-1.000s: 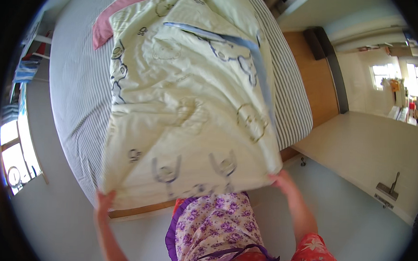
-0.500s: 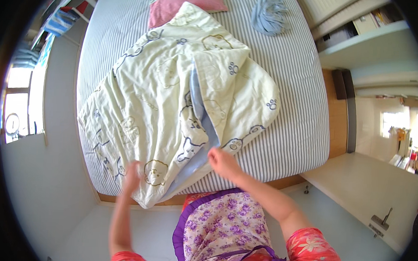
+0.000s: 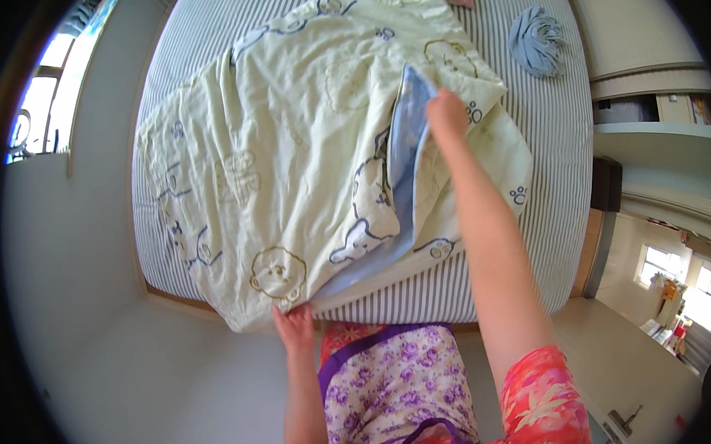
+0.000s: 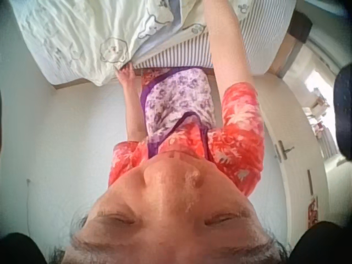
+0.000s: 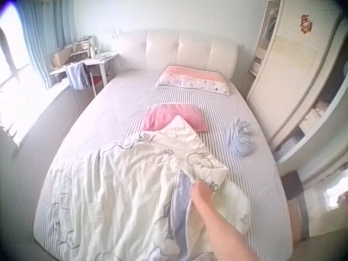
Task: The person folds a light blue blanket and a white blanket with bear patterns on a bed. They then fold a pair of light blue shorts and place them on the bed. Finally, they pick up a pink pillow and place it on the bed.
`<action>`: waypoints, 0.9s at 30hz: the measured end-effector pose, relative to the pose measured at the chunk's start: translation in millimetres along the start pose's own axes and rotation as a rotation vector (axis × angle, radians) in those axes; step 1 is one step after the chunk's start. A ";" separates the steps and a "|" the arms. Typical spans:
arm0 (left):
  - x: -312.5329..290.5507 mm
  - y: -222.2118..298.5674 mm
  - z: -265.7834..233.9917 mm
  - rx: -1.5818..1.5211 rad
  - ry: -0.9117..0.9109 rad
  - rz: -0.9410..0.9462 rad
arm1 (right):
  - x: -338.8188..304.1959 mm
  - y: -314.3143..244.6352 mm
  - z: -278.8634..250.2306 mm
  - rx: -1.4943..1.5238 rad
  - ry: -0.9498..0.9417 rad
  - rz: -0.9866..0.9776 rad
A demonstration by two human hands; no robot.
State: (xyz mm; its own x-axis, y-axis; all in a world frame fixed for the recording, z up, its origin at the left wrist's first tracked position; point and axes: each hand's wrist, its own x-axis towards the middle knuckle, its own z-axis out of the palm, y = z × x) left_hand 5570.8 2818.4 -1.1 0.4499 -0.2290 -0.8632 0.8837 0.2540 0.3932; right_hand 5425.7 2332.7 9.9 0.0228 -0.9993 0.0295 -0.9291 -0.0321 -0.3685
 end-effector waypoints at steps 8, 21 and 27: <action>46.8 46.2 -22.0 -0.180 0.404 0.023 | -79.8 279.0 -79.1 1.536 0.060 0.974; 48.9 107.8 -64.0 0.050 0.396 0.126 | -22.2 258.3 -124.5 1.035 0.040 0.512; 29.1 88.5 -41.7 -0.073 0.334 0.014 | -60.5 273.7 -104.9 1.054 -0.057 0.692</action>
State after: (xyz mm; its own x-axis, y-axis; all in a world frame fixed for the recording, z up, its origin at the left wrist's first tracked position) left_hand 5656.7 2873.4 -4.5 0.3843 0.0922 -0.9186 0.8605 0.3246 0.3926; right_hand 5131.2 2386.3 4.7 -0.3093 -0.8117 -0.4955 -0.0092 0.5236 -0.8519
